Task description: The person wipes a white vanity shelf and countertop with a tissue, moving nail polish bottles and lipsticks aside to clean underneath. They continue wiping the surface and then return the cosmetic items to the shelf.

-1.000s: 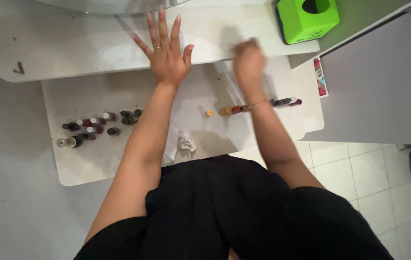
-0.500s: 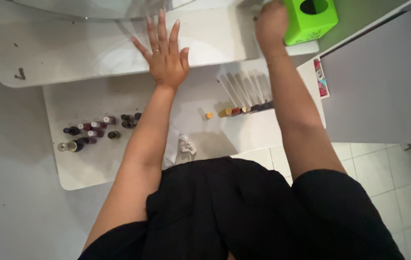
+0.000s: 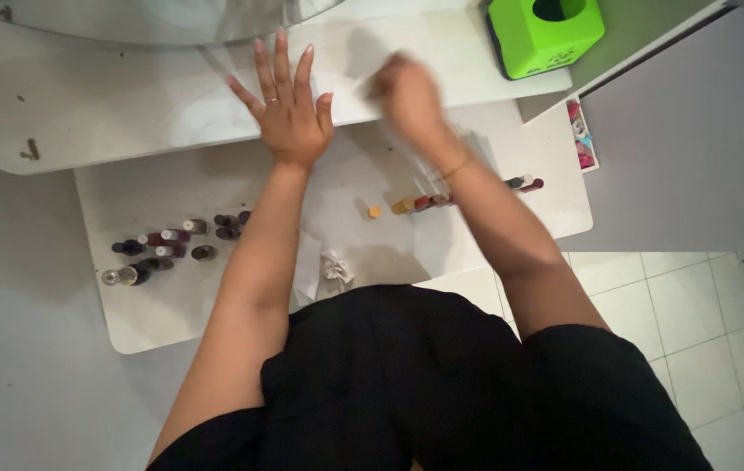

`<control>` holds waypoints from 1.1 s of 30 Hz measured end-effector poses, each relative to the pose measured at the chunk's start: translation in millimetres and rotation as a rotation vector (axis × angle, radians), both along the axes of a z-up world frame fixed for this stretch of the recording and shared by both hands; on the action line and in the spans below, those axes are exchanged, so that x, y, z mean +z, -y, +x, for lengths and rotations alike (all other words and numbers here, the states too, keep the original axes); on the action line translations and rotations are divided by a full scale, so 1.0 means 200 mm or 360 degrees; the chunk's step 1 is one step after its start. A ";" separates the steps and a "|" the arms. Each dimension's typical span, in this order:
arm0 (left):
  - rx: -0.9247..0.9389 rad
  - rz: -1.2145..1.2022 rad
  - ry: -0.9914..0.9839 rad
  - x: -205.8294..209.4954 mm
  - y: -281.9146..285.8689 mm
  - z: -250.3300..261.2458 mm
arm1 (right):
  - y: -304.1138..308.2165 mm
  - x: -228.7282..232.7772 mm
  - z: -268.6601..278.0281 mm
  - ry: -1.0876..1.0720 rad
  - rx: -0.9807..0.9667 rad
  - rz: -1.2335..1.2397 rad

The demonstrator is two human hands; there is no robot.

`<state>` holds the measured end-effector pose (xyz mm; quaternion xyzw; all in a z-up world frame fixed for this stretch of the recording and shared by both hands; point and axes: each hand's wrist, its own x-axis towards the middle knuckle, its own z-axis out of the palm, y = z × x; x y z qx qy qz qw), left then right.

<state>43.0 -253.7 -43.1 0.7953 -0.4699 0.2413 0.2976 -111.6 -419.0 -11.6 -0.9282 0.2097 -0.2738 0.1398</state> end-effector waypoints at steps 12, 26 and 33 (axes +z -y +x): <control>-0.0007 0.0035 0.0031 -0.05 0.00 0.00 | 0.04 -0.18 0.02 0.0006 -0.0459 -0.0159; -0.0017 -0.0171 0.0126 -0.05 0.02 0.00 | 0.94 -0.34 -0.13 0.0010 -0.0734 -0.0579; -0.0117 -0.0280 0.0045 -0.08 0.00 0.00 | 0.29 -0.43 0.38 0.0330 -0.0325 -0.0428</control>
